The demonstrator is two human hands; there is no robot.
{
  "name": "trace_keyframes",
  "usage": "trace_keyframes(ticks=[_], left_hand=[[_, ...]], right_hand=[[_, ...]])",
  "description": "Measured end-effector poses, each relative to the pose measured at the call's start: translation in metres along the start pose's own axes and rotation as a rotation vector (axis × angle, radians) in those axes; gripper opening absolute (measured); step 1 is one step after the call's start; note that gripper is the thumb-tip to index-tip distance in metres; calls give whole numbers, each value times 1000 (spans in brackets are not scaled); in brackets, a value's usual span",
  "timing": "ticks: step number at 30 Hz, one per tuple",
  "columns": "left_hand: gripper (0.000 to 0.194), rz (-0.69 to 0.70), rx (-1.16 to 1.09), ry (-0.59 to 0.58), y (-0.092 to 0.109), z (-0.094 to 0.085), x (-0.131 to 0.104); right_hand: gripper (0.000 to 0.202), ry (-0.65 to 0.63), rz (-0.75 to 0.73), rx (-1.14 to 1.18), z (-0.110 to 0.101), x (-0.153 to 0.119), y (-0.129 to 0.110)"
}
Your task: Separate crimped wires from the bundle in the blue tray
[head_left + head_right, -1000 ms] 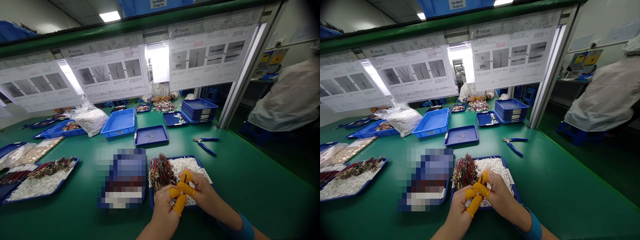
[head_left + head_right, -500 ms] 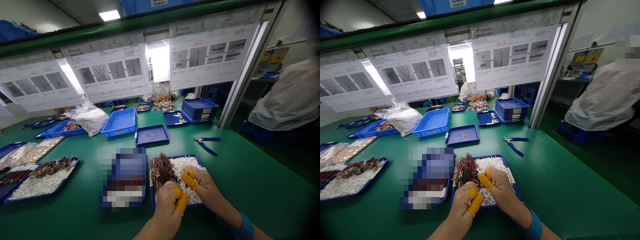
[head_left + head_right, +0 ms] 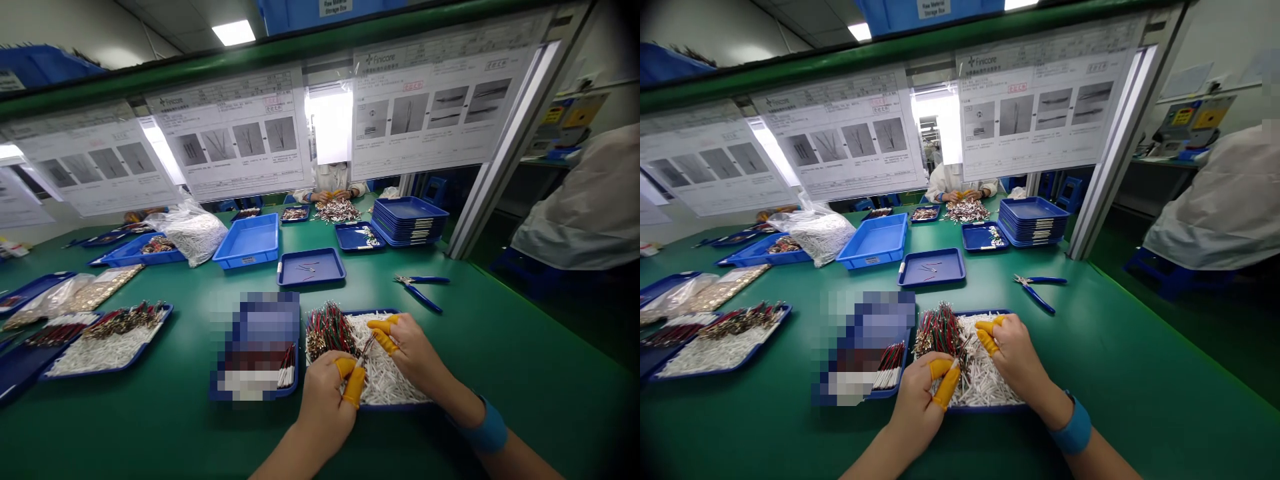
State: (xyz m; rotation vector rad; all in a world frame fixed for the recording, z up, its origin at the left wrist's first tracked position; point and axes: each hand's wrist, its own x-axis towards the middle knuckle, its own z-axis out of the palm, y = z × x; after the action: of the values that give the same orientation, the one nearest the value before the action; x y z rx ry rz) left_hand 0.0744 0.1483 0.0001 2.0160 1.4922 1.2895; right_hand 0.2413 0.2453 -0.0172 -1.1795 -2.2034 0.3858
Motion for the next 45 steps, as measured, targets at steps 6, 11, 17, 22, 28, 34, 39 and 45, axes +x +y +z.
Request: trace_keyframes(ticks=[6, 11, 17, 22, 28, 34, 39, 45], left_hand=[[20, 45, 304, 80, 6, -28, -2], [22, -49, 593, 222, -32, -69, -32], [22, -190, 967, 300, -79, -114, -72], [24, -252, 1022, 286, -84, -122, -82], [32, -350, 887, 282, -87, -126, -86], [36, -327, 630, 389, -70, -128, -75], [23, -138, 319, 314, -32, -94, -40], [19, -18, 57, -8, 9, -21, 7]], right_hand=[[34, -118, -25, -72, 15, -3, 15], [40, -61, -55, 56, 23, -4, 18], [37, -59, -51, 62, 21, -6, 11], [37, -33, -63, 57, 22, -4, 12], [44, -112, 3, 84, 14, -4, 3], [42, -29, 84, 195, 9, -5, 0], [30, 124, 172, 495, 5, -3, -9], [24, 95, 397, 1031, -5, 2, -30]])
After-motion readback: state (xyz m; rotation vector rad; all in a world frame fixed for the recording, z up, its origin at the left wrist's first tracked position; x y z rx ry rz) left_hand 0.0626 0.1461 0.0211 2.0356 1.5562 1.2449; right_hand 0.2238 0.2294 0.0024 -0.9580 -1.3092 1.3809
